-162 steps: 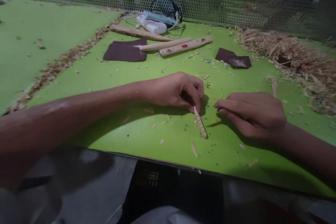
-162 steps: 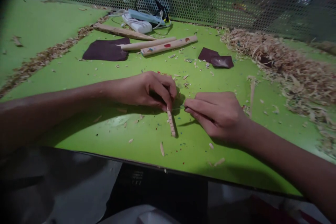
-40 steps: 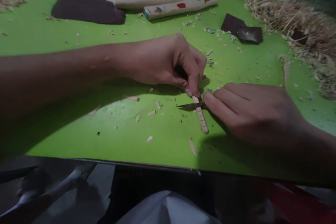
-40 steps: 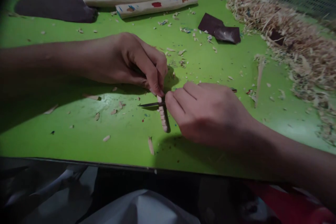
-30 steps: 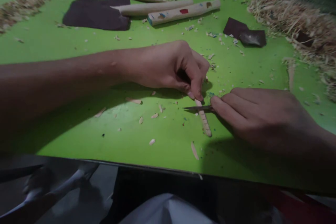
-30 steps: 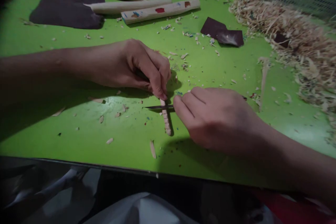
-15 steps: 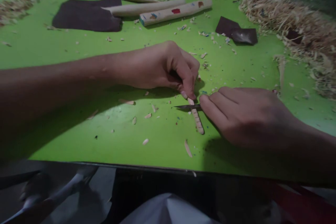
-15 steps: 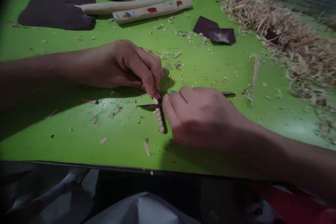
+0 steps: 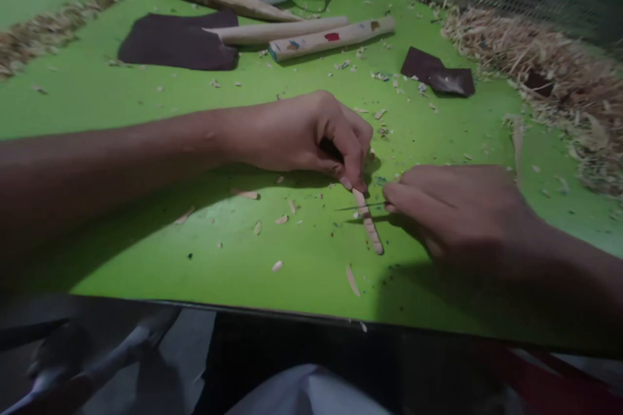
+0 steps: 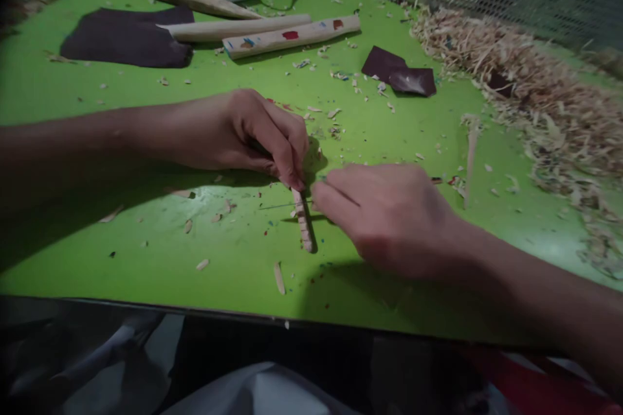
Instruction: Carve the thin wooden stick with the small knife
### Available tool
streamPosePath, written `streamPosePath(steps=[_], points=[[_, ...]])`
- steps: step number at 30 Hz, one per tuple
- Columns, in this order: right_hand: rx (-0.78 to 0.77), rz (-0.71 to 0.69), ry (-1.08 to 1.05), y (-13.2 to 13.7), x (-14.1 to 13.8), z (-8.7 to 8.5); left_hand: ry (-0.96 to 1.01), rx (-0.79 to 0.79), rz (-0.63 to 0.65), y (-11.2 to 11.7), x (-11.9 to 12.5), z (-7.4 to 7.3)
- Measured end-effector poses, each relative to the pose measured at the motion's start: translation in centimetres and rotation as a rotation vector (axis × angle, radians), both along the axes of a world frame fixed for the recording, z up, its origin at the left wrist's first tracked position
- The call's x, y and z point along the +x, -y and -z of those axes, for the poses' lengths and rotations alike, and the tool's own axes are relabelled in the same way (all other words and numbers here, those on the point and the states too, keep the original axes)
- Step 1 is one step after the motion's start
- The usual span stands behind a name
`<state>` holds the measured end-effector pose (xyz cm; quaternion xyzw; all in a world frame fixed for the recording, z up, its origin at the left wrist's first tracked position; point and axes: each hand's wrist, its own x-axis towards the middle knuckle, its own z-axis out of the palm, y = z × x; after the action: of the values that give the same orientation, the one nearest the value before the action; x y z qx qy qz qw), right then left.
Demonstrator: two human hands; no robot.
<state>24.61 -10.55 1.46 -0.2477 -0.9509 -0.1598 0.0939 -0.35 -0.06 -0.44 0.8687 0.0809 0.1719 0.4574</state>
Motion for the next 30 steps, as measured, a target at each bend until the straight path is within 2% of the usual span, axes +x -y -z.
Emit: streamPosePath(steps=[4,7,12,19,30], points=[[-0.203,0.16,-0.056,-0.4,0.5,0.2,-0.014,-0.039,-0.036,0.0,0.1,0.0],[-0.275,0.143,-0.044,-0.9,0.5,0.5,-0.009,-0.036,-0.039,0.1,0.1,-0.2],[-0.276,0.067,-0.081,-1.1,0.3,0.6,-0.009,-0.043,-0.052,0.1,0.0,-0.1],[-0.242,0.147,-0.021,-0.8,0.1,0.5,0.002,0.015,-0.011,0.0,0.0,-0.1],[-0.304,0.07,-0.073,-1.5,0.0,0.2,-0.005,0.084,0.018,0.3,0.0,-0.4]])
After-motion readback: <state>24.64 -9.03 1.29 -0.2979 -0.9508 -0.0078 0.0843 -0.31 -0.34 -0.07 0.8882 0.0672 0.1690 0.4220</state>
